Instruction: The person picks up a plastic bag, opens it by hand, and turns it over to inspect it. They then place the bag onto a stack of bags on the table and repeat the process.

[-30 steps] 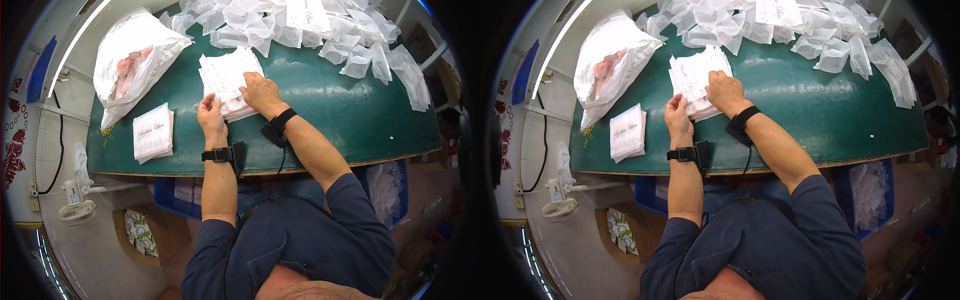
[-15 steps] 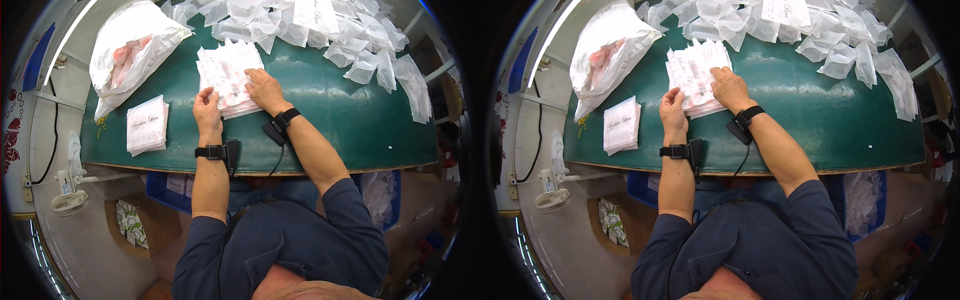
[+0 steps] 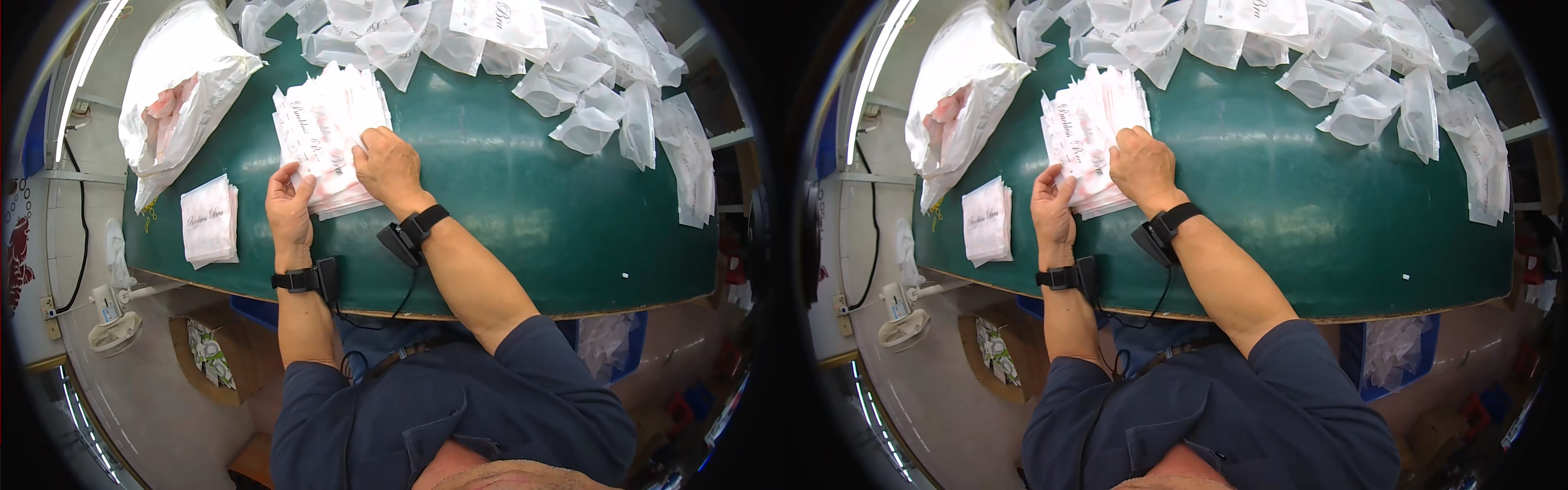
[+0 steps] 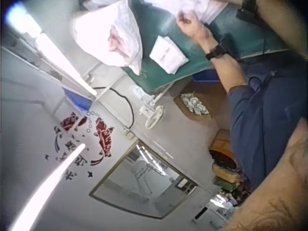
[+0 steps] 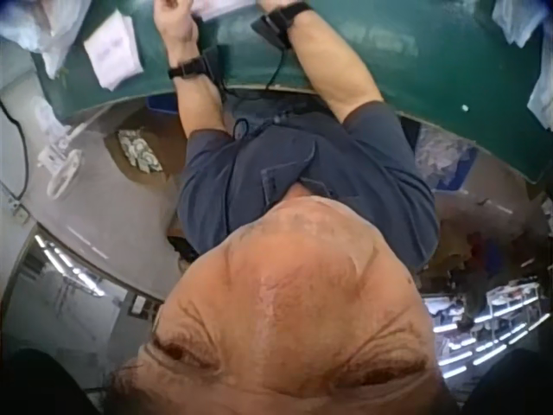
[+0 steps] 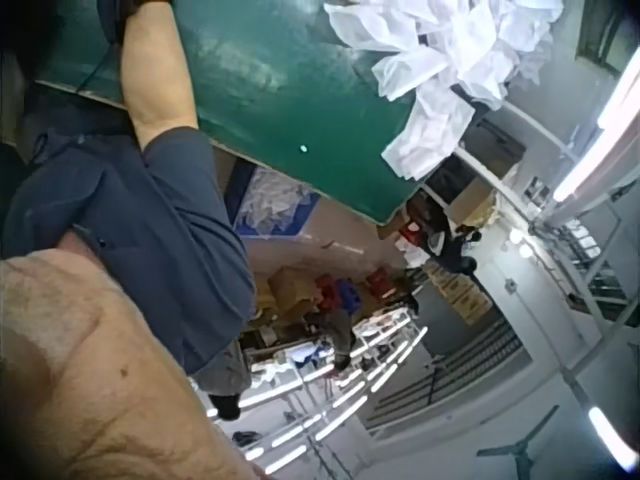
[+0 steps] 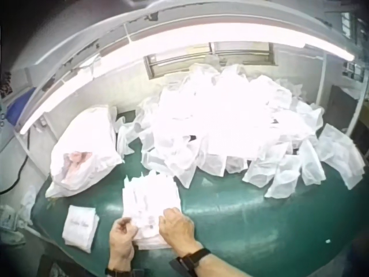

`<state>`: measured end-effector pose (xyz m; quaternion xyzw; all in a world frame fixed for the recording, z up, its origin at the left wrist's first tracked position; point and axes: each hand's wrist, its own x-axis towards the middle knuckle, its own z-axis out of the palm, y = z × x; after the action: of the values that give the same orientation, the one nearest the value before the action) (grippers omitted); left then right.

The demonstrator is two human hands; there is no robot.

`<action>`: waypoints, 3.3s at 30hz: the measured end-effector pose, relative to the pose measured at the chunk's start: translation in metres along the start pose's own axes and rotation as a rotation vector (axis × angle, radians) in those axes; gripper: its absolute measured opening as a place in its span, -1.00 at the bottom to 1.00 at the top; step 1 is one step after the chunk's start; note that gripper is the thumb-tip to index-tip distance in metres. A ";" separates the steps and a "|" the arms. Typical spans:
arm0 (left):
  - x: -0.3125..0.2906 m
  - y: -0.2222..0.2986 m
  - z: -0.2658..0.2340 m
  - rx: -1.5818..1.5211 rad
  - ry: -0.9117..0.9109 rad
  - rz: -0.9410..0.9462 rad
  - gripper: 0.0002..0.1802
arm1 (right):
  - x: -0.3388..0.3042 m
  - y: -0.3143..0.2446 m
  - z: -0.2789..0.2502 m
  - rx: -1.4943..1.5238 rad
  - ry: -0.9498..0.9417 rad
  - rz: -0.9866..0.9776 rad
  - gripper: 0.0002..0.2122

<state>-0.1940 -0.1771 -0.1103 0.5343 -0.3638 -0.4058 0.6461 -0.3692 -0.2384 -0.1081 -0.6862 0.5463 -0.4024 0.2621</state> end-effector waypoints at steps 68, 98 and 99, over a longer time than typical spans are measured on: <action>-0.135 0.009 -0.013 -0.148 -0.497 -0.071 -0.76 | -0.148 -0.035 -0.082 0.808 -0.328 0.174 -0.84; -0.181 0.052 0.002 0.235 -0.407 0.323 -0.77 | -0.187 -0.054 -0.090 0.439 0.020 -0.273 -0.77; -0.180 0.048 0.000 0.098 -0.472 0.205 -0.78 | -0.188 -0.058 -0.091 0.452 0.006 -0.289 -0.73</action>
<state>-0.2606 -0.0076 -0.0694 0.4157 -0.5761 -0.4335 0.5545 -0.4291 -0.0346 -0.0625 -0.6801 0.3397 -0.5493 0.3470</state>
